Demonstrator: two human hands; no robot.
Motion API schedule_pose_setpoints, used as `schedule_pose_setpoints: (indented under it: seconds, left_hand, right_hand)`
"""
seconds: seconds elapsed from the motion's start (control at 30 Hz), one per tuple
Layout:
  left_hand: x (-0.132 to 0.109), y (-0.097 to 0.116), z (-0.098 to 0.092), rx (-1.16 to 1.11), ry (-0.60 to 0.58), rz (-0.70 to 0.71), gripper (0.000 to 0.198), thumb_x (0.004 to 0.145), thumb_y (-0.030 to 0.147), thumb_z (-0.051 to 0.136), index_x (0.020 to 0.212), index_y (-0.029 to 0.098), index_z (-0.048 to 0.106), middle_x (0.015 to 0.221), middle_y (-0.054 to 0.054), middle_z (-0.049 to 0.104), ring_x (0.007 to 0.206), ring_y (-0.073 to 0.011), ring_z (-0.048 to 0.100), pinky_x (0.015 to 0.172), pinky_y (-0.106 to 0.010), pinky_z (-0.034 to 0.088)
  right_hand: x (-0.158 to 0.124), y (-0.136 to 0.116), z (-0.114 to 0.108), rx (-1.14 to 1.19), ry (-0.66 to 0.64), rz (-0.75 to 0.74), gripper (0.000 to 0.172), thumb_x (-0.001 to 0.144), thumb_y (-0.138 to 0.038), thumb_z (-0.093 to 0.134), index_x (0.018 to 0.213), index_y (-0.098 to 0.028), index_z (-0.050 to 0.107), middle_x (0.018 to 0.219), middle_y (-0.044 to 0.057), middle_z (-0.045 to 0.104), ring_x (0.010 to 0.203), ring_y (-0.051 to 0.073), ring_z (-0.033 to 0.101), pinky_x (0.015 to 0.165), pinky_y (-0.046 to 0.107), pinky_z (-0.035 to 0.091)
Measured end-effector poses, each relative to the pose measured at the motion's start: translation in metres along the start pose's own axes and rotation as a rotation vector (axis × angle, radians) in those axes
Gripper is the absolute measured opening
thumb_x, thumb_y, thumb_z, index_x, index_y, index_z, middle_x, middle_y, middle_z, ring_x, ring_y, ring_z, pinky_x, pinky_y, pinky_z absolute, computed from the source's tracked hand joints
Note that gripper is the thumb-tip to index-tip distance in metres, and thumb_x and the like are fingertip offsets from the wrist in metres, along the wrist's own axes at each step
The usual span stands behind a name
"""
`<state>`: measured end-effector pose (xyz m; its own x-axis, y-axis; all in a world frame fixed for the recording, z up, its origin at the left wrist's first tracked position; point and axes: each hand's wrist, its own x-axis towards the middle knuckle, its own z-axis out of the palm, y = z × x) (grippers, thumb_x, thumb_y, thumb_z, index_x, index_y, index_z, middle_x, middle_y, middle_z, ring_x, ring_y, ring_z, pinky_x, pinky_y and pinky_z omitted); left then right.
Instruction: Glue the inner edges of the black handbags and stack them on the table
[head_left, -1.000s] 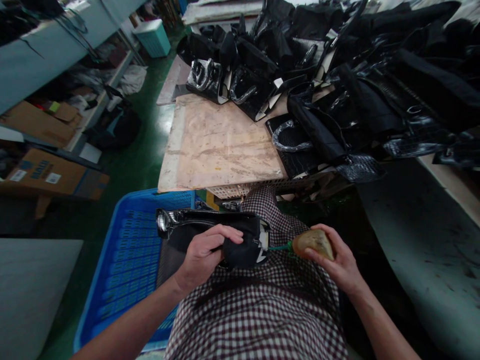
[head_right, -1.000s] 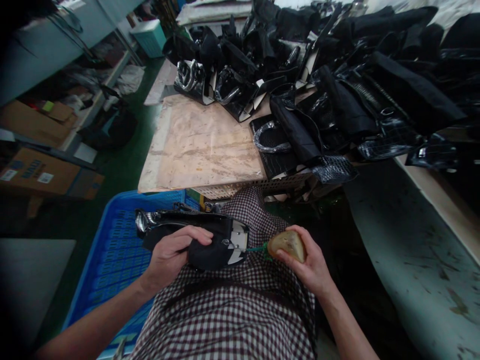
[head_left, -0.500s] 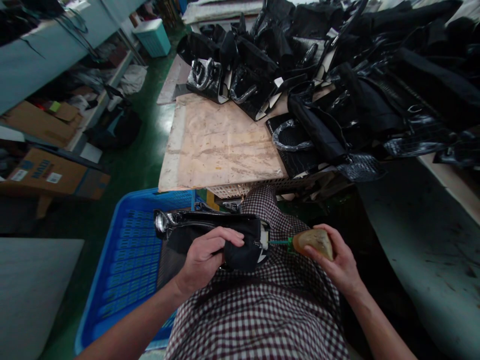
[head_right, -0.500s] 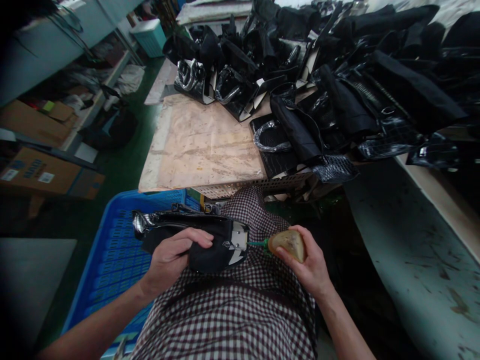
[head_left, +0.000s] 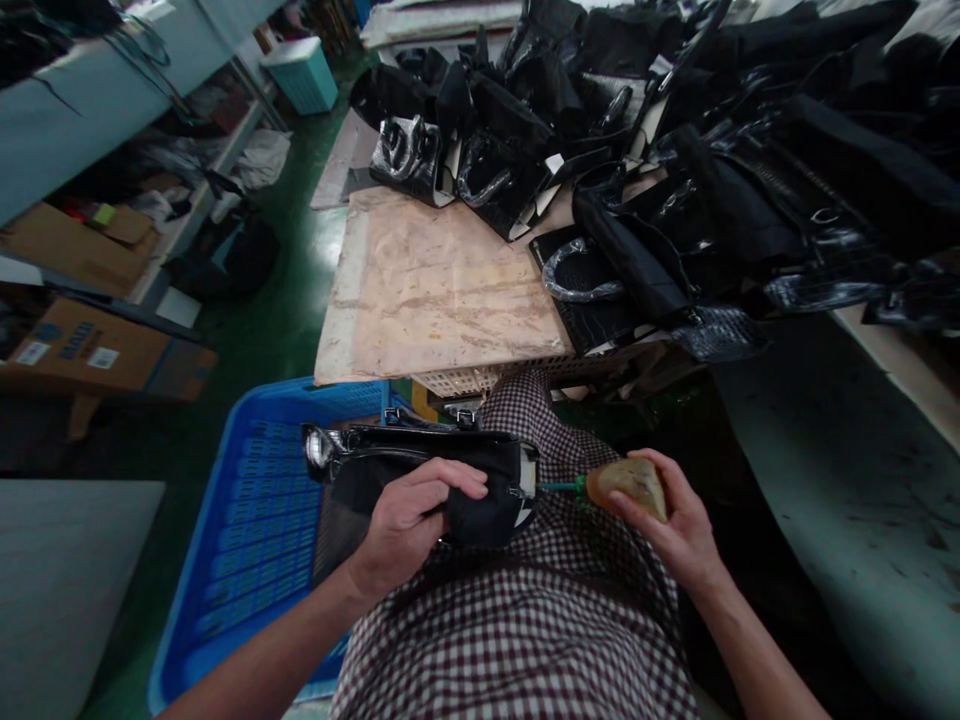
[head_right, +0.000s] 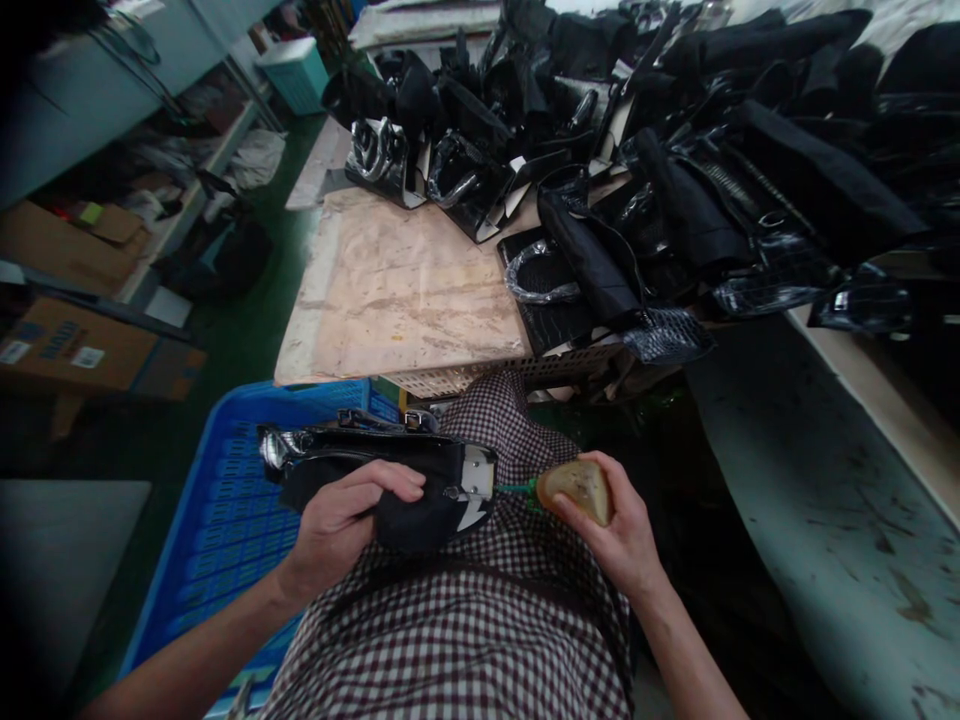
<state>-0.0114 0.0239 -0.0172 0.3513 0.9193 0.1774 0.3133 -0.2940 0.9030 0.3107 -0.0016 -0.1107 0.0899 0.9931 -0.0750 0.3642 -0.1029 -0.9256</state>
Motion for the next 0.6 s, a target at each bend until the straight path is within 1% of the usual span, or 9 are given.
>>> schedule_pose_setpoints:
  seconds: [0.13,0.2,0.3,0.43,0.5,0.6]
  left_hand:
    - [0.0,0.0,0.0,-0.001,0.006,-0.003,0.041,0.075,-0.013,0.046,0.089,0.015,0.072,0.094,-0.006,0.073,0.098,-0.0151,0.068,0.09,-0.025,0.057]
    - [0.0,0.0,0.0,0.007,0.011,0.0,0.04,0.075,-0.013,0.046,0.087,0.015,0.072,0.093,-0.006,0.073,0.097,-0.0154,0.069,0.089,-0.026,0.058]
    - [0.0,0.002,-0.001,0.018,0.017,0.007,0.038,0.076,-0.012,0.047,0.086,0.015,0.072,0.091,-0.006,0.073,0.096,-0.0171,0.069,0.087,-0.028,0.059]
    - [-0.002,0.001,-0.001,0.005,0.009,0.018,0.037,0.077,-0.011,0.048,0.087,0.015,0.072,0.091,-0.007,0.073,0.096,-0.0186,0.069,0.086,-0.031,0.06]
    - [-0.003,0.0,0.0,-0.007,0.002,0.025,0.037,0.077,-0.011,0.047,0.088,0.015,0.071,0.092,-0.007,0.073,0.097,-0.0188,0.069,0.086,-0.031,0.059]
    - [-0.007,-0.001,0.0,-0.011,-0.011,0.033,0.039,0.077,-0.012,0.046,0.09,0.016,0.071,0.093,-0.007,0.073,0.099,-0.0189,0.068,0.088,-0.032,0.059]
  right_hand:
    - [0.002,0.004,0.006,0.025,0.089,-0.015,0.054,0.078,-0.047,0.076,0.121,-0.025,0.052,0.111,0.006,0.058,0.094,0.026,0.06,0.081,0.038,0.052]
    - [0.001,0.006,0.009,0.046,0.1,-0.016,0.056,0.077,-0.046,0.076,0.122,-0.025,0.052,0.113,0.007,0.058,0.095,0.026,0.06,0.082,0.039,0.052]
    - [0.0,0.006,0.01,0.064,0.062,0.011,0.055,0.077,-0.046,0.077,0.122,-0.025,0.052,0.112,0.006,0.058,0.095,0.026,0.06,0.082,0.038,0.052]
    - [0.0,0.001,0.005,0.051,-0.049,0.057,0.05,0.079,-0.047,0.074,0.119,-0.025,0.054,0.107,0.005,0.061,0.092,0.024,0.061,0.079,0.034,0.053]
    - [0.0,0.0,0.002,0.039,-0.054,0.081,0.048,0.079,-0.048,0.073,0.117,-0.025,0.055,0.105,0.004,0.063,0.09,0.024,0.061,0.078,0.033,0.053]
    - [0.0,-0.001,-0.001,0.034,-0.009,0.134,0.048,0.077,-0.051,0.073,0.114,-0.024,0.057,0.102,0.003,0.065,0.088,0.025,0.063,0.075,0.033,0.053]
